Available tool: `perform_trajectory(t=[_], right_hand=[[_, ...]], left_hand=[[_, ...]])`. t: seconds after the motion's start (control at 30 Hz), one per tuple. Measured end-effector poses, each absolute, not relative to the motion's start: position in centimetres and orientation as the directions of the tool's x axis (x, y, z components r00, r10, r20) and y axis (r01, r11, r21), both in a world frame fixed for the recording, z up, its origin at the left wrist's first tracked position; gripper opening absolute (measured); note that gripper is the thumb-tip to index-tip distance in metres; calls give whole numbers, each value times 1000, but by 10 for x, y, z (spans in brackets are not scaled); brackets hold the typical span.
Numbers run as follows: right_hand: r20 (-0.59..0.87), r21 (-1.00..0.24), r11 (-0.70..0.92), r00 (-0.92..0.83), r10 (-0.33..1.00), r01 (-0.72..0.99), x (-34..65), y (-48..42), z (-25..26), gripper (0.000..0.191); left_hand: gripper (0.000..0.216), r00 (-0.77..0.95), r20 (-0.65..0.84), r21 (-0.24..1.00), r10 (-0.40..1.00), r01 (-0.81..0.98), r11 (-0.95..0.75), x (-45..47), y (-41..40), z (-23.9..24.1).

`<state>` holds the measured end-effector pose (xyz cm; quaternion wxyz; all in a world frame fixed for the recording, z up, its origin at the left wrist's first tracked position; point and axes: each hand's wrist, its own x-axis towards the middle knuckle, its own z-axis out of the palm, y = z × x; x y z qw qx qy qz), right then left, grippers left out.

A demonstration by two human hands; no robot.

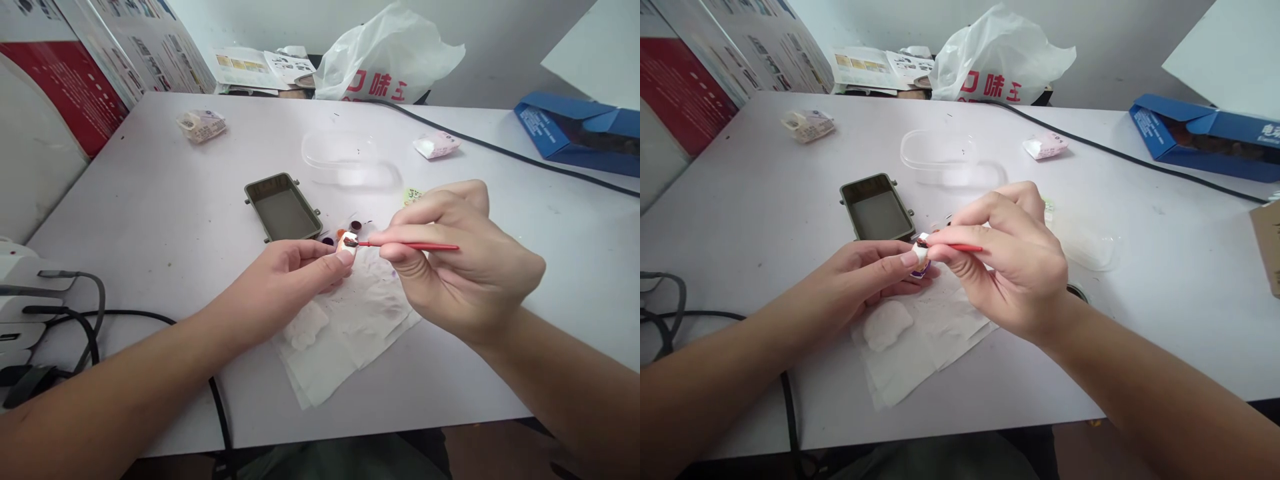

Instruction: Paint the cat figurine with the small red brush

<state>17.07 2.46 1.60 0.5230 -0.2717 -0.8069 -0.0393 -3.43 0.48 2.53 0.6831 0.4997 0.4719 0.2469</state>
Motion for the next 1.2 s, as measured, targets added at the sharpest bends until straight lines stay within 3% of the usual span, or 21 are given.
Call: perform_trajectory(t=[0.4,0.6,0.87,1.03,1.2], right_hand=[[777,-142,825,-455,435,547,184,21,22,7],[819,-227,808,-342,460,544,181,19,22,11],[854,-257,835,-290,432,486,176,23,20,5],[848,-256,848,-314,428,463,174,22,19,8],[822,-344,820,-274,498,457,172,19,18,11]], left_hand=[[27,426,-405,913,809,141,383,-34,6,28],[31,420,-413,910,808,156,384,-34,5,28],[23,501,-361,922,786,67,381,-37,7,26],[24,513,-413,898,753,92,430,-36,7,27],[31,528,-402,898,748,67,435,-38,6,24]])
